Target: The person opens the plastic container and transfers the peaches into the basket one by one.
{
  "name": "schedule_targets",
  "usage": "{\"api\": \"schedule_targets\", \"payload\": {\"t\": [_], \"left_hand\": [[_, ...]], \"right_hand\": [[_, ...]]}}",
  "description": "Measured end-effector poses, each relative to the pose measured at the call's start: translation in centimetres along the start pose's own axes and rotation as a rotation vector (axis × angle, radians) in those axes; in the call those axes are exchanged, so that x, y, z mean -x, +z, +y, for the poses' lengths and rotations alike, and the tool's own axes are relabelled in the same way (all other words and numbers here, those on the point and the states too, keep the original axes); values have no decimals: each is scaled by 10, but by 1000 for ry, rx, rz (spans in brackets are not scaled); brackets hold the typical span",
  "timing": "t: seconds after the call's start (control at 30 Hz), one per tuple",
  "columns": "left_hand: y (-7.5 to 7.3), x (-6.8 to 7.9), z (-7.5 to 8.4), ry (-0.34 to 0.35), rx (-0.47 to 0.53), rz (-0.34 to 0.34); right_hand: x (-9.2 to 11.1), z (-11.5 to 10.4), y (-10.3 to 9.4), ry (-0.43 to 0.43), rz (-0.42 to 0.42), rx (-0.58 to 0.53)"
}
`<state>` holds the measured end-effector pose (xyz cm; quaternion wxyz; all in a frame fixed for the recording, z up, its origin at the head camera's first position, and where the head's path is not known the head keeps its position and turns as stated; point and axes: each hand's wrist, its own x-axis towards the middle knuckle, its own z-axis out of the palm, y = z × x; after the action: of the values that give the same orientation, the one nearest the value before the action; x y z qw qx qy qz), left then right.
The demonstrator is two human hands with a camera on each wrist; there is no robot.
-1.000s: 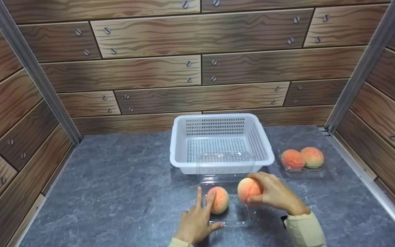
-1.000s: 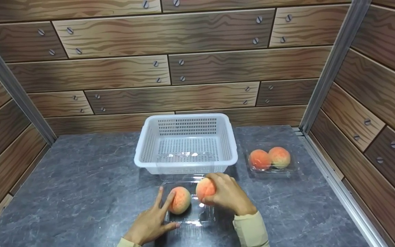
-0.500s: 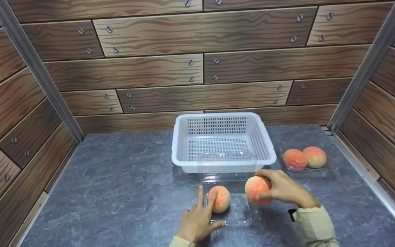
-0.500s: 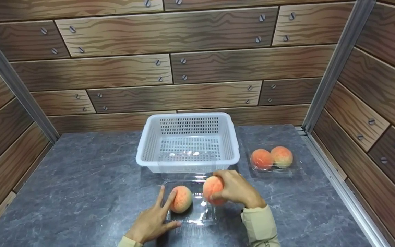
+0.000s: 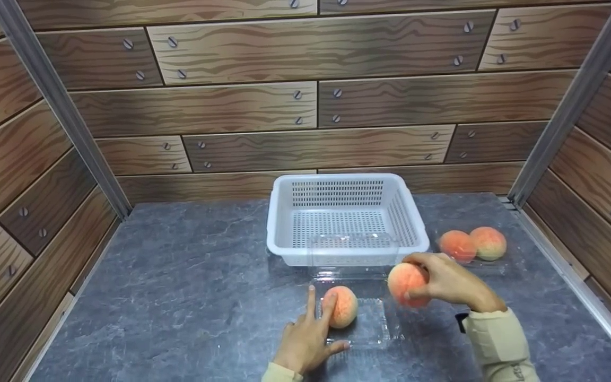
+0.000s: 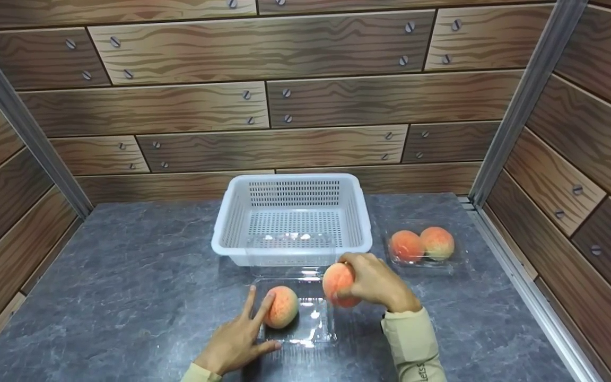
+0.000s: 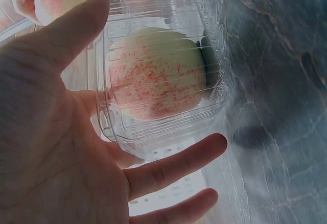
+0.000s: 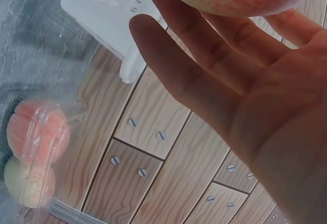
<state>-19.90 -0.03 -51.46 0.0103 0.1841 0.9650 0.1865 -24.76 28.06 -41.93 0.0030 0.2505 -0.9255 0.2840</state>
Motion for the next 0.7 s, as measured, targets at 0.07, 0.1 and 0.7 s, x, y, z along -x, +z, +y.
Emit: {"api": "schedule_targets", "payload": {"t": [0.07,0.1,0.7], "left_hand": [[0,1,0,-6,13,-8],[0,1,0,-7,18,-10],[-1,1,1,3,-22,8]], "right_hand": [[0,0,-1,4,2,18],[0,0,-1,3,0,27],[-5,3,-3,6,6,47]]}}
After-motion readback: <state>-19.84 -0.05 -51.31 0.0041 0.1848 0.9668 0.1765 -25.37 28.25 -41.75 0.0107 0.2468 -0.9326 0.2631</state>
